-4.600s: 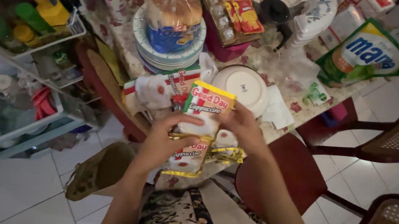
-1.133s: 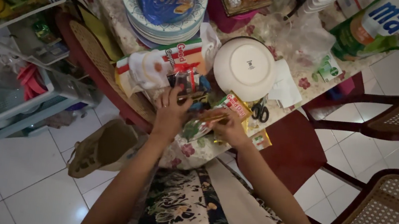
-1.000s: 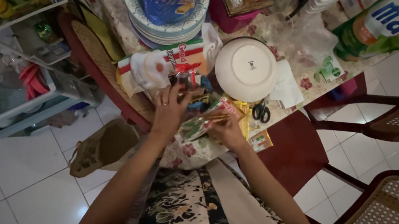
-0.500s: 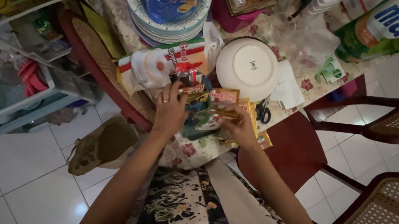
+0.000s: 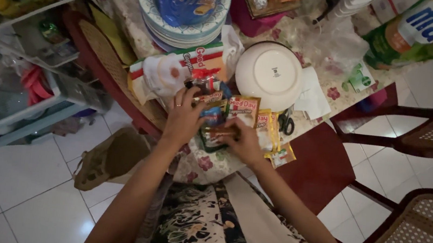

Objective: The person uses scissors to separate coffee sachets from a strip and organizes them into a stack on a table.

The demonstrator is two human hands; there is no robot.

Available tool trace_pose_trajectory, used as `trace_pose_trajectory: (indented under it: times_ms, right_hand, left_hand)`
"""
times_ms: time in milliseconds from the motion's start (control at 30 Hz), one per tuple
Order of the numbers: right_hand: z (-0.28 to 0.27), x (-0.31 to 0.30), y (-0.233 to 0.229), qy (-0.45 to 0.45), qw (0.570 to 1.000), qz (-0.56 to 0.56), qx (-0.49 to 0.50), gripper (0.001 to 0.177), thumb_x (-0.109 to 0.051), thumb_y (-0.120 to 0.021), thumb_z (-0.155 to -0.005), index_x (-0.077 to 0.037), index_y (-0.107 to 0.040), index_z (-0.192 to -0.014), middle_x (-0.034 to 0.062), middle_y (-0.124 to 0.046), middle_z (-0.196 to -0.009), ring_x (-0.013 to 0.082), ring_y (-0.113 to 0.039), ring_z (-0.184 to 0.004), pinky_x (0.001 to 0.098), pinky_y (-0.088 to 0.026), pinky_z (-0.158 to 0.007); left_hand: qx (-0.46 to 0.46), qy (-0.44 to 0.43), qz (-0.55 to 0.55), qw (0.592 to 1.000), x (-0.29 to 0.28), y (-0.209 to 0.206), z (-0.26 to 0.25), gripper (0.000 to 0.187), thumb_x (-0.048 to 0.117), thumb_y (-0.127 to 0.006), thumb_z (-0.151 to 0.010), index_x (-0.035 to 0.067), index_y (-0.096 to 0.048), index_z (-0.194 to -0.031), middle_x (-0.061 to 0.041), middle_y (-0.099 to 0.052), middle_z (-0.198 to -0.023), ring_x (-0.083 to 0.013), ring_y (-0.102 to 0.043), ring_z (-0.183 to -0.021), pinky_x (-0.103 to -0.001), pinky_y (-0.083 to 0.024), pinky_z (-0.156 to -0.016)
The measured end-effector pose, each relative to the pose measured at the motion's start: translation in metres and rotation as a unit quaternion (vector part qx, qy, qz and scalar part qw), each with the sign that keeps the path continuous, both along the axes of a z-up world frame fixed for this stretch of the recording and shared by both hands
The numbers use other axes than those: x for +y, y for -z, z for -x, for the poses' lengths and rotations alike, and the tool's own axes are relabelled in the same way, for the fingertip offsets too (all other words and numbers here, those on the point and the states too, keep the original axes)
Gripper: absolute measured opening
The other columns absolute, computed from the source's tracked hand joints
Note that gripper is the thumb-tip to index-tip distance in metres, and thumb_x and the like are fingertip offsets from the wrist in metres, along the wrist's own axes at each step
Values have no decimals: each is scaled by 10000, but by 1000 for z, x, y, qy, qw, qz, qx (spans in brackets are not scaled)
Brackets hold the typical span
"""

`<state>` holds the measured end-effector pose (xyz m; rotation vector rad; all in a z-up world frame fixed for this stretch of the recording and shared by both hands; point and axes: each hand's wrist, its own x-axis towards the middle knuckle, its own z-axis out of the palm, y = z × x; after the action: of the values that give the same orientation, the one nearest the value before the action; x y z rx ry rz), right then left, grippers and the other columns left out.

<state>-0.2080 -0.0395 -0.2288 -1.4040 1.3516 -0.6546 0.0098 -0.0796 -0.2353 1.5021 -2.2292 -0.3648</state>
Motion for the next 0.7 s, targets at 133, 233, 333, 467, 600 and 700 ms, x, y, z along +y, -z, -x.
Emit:
trace_pose_trajectory:
  times_ms: [133,233,333,467,600,700]
  right_hand:
    - [10,-11,-19,-6,977,209,-34,319,-120,-831,-845,-19,-614,-1056,111,-722,-1094,216,-727,-1041,343,-592,-942]
    - [9,-28,-19,20,988,152,-14,182,-143,-767,-958,-36,-677,-1074,84,-767,-1059,197,-778,-990,330,-619,-909]
    - [-3,-40,-17,3,992,114,62,345,-162,-847,-794,-30,-682,-1066,85,-767,-967,192,-779,-841,330,-619,-757]
    - [-9,-43,-19,-37,975,164,144,264,-142,-834,-790,-40,-721,-1005,124,-766,-896,204,-756,-755,337,-593,-707]
    - [8,-51,-41,11,958,232,169,330,-121,-826,-781,-26,-728,-1081,182,-749,-873,250,-711,-663,358,-557,-630]
    - [22,-62,-62,151,946,175,225,243,-197,-807,-880,-23,-699,-1011,185,-717,-719,261,-713,-603,372,-551,-602]
  left_hand:
    - [26,-6,26,999,7,1,-2,332,224,-811,-822,121,-720,-1124,-137,-441,-1477,-409,-363,-1385,-567,-314,-1121]
    - [68,-19,80,994,14,1,1,297,234,-809,-845,166,-749,-1128,-103,-454,-1492,-410,-365,-1363,-567,-315,-1110]
    - [65,-20,78,995,16,3,1,249,216,-810,-828,150,-748,-1060,-63,-463,-1525,-386,-375,-1388,-556,-323,-1142]
    - [61,-16,65,996,15,5,3,330,248,-822,-800,156,-732,-1105,-46,-458,-1531,-369,-383,-1403,-553,-326,-1146]
    - [79,-34,32,996,12,3,-2,584,331,-844,-786,71,-657,-1274,-129,-374,-1541,-428,-338,-1371,-591,-294,-1118]
    - [56,-33,13,998,11,4,-4,608,332,-842,-807,39,-624,-1293,-155,-327,-1563,-443,-311,-1395,-597,-273,-1137]
